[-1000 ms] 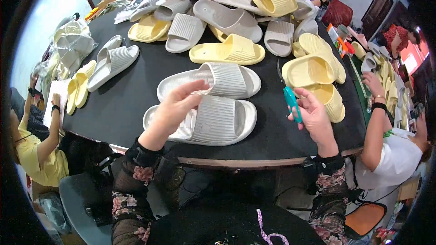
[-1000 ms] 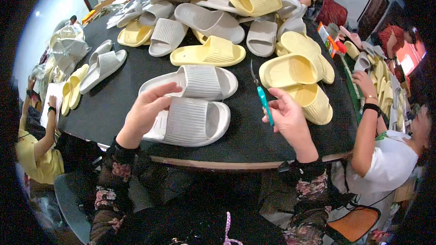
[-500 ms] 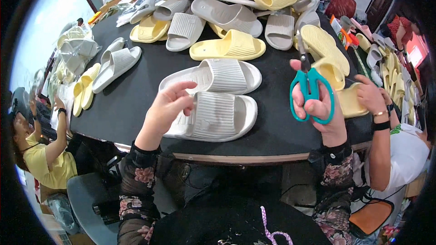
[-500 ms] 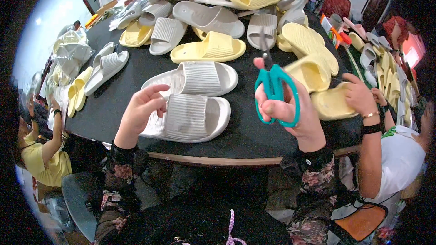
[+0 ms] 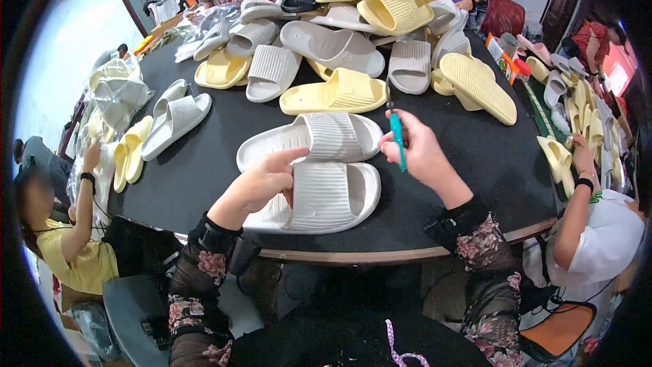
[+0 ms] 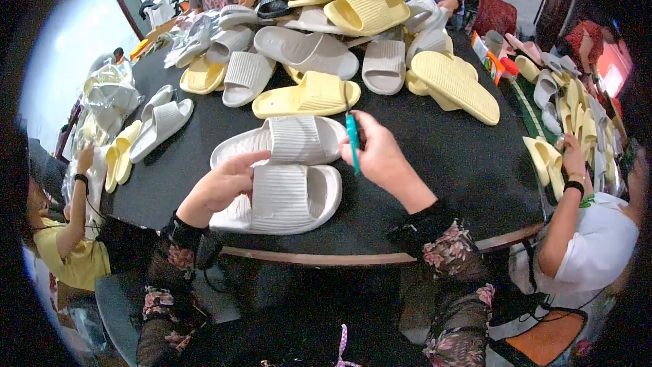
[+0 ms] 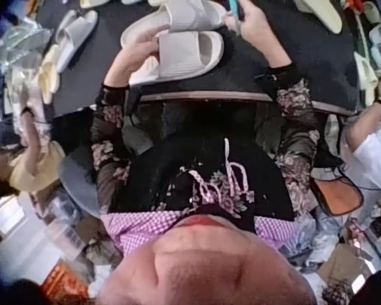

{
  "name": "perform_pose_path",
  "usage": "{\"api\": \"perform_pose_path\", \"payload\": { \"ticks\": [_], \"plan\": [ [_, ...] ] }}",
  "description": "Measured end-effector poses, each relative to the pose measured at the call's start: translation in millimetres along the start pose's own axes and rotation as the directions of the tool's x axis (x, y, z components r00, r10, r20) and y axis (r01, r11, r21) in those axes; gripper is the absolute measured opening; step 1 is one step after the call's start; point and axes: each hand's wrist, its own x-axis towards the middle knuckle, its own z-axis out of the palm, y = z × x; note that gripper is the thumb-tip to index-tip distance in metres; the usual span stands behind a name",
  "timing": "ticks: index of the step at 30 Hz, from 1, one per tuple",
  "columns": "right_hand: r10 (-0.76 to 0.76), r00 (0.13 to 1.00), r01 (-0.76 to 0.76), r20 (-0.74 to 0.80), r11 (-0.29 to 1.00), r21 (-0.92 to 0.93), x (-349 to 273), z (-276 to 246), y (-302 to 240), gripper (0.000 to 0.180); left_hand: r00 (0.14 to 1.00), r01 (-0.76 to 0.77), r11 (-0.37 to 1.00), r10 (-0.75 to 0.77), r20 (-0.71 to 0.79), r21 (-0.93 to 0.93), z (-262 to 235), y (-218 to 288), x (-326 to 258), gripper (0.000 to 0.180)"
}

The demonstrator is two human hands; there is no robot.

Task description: Use scissors to trim excess material or thread from manufactured slide sandals.

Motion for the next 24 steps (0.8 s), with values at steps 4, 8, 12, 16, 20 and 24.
{"api": "perform_pose_path", "payload": {
  "ticks": [4, 8, 12, 16, 20, 24],
  "plan": [
    [-0.112, 0.992, 0.085, -0.062, 0.937, -0.339, 10, 12, 9, 0.054, 0.997, 0.071, 0.991, -0.068, 0.031, -0.113, 6, 8, 1, 0.067],
    [-0.142, 0.987, 0.093, -0.075, 0.887, -0.453, 13, 21, 7, 0.054, 0.997, 0.074, 0.953, -0.061, 0.054, -0.293, 5, 4, 5, 0.072],
    [-0.09, 0.996, 0.082, 0.001, 0.904, -0.419, 17, 29, 7, 0.055, 0.996, 0.07, 0.933, -0.049, 0.069, -0.353, 6, 8, 0, 0.071],
    [-0.05, 0.983, 0.063, 0.175, 0.996, -0.068, 15, 31, -3, 0.062, 0.996, 0.05, 0.941, -0.023, 0.084, -0.335, 10, 3, 1, 0.066],
    [-0.148, 0.982, 0.151, 0.118, 0.988, -0.016, 8, 31, -12, 0.058, 1.0, 0.003, 0.949, -0.006, -0.008, -0.316, 24, 10, -1, 0.056],
    [-0.075, 0.997, 0.07, 0.035, 0.989, 0.129, 13, 18, -31, 0.054, 0.988, -0.105, 0.941, 0.06, -0.146, -0.322, 31, 23, -3, 0.062]
  ]
}}
